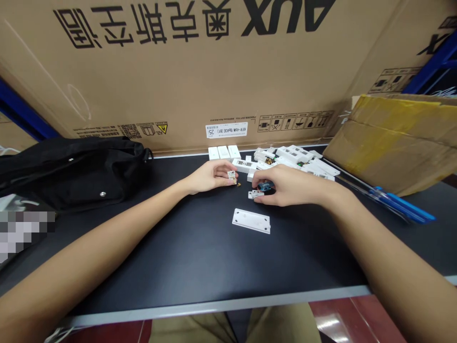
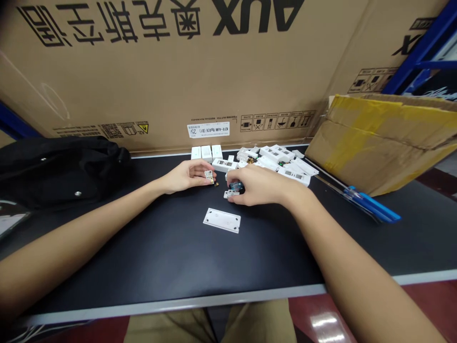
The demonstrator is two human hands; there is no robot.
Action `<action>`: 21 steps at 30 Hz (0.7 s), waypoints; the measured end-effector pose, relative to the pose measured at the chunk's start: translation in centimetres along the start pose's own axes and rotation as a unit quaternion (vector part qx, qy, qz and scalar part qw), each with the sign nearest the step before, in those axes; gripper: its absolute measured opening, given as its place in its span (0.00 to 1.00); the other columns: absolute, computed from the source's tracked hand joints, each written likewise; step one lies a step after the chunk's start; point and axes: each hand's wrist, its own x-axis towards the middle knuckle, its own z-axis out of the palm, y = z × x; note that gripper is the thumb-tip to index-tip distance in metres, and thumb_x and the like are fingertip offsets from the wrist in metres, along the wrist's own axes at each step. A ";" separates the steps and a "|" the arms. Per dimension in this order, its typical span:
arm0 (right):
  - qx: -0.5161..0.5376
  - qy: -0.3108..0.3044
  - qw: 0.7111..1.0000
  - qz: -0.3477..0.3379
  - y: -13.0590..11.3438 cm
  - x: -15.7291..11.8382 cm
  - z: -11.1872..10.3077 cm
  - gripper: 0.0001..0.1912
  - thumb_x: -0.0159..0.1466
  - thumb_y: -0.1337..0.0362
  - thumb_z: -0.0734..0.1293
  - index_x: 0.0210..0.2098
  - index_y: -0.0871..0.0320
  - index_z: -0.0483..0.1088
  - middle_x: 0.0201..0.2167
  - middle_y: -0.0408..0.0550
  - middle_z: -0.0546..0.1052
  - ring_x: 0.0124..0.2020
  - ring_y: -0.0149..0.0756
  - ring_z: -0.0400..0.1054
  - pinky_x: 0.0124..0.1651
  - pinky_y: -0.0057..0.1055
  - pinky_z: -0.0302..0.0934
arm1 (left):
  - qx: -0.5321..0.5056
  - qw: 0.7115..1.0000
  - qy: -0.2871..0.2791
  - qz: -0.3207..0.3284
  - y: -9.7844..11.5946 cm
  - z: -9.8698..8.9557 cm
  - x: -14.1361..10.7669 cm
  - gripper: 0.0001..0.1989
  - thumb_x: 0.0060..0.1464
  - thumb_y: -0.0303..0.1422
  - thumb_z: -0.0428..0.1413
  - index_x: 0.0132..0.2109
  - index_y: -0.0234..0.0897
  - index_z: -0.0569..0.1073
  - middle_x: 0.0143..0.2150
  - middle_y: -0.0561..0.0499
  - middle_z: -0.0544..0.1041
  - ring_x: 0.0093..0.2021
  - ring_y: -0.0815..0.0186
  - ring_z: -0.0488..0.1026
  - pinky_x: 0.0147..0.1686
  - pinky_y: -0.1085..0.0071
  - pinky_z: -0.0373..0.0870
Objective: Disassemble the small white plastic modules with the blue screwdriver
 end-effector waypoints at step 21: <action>0.228 0.230 0.946 0.009 -2.0 0.1 -0.2 0.20 0.71 0.47 0.57 0.44 0.55 0.70 0.31 0.44 0.74 0.29 0.33 0.71 0.35 0.30 0.62 | 0.043 0.996 0.043 -0.072 0.6 0.6 0.4 0.11 0.62 0.35 0.51 0.42 0.35 0.76 0.22 0.54 0.68 0.19 0.73 0.65 0.21 0.75 0.59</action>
